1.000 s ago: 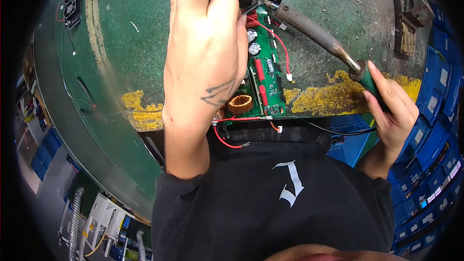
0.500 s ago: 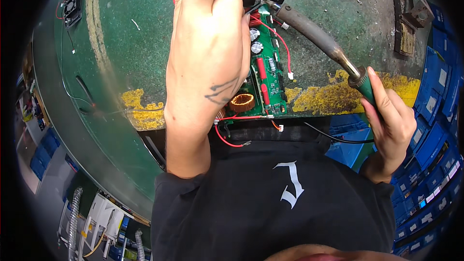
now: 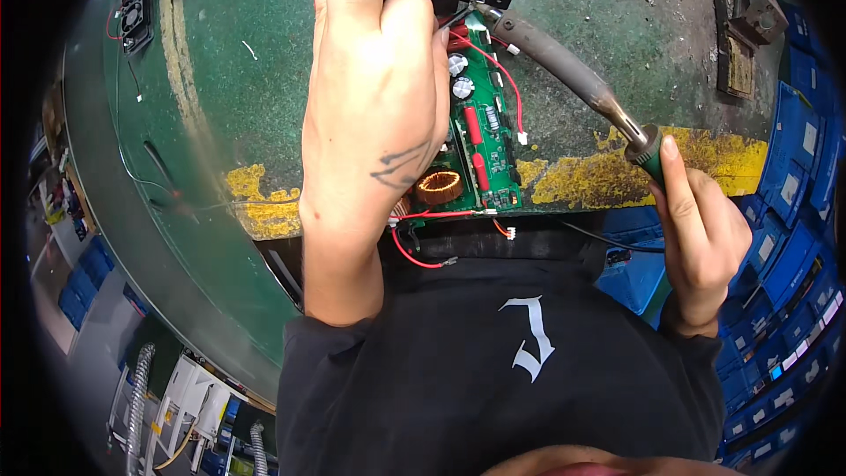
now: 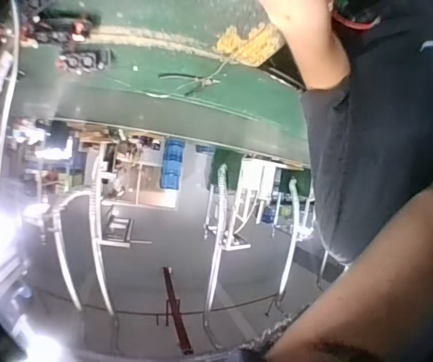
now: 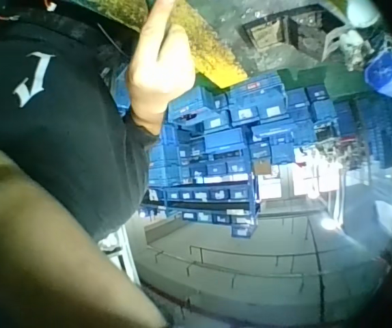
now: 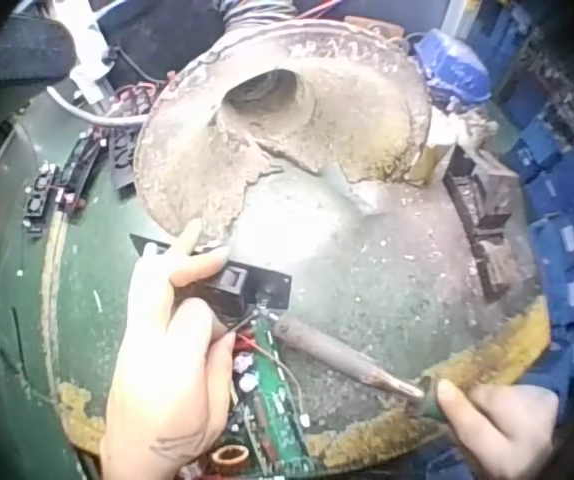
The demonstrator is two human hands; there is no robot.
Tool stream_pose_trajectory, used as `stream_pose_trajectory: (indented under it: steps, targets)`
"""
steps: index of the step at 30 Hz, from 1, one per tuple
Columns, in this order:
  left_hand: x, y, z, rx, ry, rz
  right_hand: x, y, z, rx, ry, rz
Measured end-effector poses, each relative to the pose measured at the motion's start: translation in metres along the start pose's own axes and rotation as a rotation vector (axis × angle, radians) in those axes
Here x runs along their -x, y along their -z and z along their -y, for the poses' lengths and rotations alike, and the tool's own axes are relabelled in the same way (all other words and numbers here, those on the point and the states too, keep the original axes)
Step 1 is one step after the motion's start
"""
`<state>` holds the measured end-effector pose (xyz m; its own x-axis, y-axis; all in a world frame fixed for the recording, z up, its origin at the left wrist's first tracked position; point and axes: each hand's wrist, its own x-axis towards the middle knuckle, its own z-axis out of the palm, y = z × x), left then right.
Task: Soldering wires and electronic components onto circuit boards and attaching cooling fans.
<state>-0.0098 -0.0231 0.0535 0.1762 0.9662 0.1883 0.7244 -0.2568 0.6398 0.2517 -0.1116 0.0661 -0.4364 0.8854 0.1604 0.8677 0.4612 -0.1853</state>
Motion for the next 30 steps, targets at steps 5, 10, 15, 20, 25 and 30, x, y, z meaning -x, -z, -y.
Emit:
stream_pose_trajectory:
  steps: [5,10,15,20,25,30]
  targets:
    - [0.0,0.002,0.0,-0.025,-0.021,0.014,0.002,-0.008,-0.003,-0.021,0.017,-0.07]
    - [-0.001,0.001,-0.002,-0.027,-0.035,-0.006,0.005,-0.009,-0.003,-0.107,-0.033,-0.014]
    - [-0.001,-0.001,-0.002,0.007,0.016,-0.014,0.004,-0.013,-0.004,-0.159,-0.094,-0.029]
    - [-0.005,-0.003,0.007,-0.057,-0.121,-0.039,0.004,-0.009,-0.004,-0.191,-0.112,0.005]
    - [0.0,0.001,0.002,-0.054,-0.038,0.016,0.005,-0.007,-0.003,-0.211,-0.121,0.036]
    - [-0.001,0.0,-0.002,0.001,-0.01,-0.009,0.005,-0.006,-0.002,-0.214,-0.115,0.064]
